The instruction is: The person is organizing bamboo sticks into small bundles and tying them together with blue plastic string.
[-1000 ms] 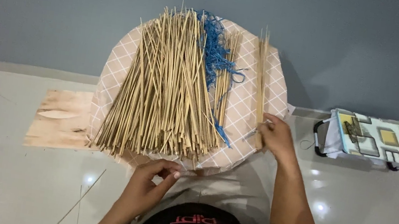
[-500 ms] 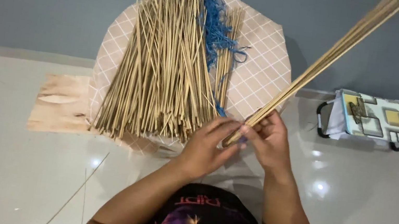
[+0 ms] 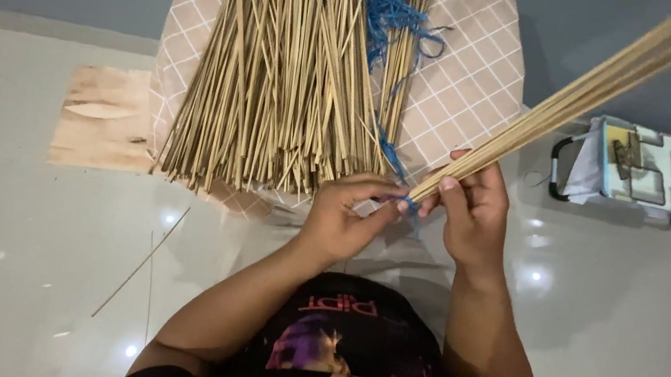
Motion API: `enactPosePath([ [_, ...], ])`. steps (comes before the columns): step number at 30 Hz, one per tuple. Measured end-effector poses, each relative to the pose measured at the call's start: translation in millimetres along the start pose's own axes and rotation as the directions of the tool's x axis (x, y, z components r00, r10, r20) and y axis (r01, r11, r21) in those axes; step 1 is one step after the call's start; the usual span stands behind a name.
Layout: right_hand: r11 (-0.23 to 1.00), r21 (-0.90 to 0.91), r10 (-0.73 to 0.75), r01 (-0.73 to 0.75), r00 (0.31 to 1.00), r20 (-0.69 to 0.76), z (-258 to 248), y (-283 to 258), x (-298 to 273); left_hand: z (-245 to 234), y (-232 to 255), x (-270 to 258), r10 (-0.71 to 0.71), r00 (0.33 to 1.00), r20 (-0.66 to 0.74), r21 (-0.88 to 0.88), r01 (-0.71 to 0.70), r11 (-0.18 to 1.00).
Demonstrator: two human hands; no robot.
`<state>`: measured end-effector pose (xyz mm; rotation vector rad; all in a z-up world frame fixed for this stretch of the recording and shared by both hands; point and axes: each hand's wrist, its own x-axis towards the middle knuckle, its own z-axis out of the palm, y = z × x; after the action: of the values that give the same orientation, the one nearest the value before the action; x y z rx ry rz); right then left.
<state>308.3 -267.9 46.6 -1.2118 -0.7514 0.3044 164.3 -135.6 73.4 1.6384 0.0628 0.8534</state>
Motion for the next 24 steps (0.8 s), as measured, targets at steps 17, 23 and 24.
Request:
enactPosePath([
  [17,0.993,0.071,0.087,-0.094,0.992,0.091,10,7,-8,-31,13,8,0.085,0.862,0.500,0.305,-0.268,0.914],
  [23,0.989,0.137,0.038,-0.048,0.996,0.081,9,7,-10,-27,-19,0,0.017,0.889,0.457,0.281,-0.162,0.946],
  [24,0.987,0.157,0.012,-0.021,0.998,0.062,11,5,-10,-28,-24,1,-0.012,0.889,0.457,0.283,-0.133,0.950],
])
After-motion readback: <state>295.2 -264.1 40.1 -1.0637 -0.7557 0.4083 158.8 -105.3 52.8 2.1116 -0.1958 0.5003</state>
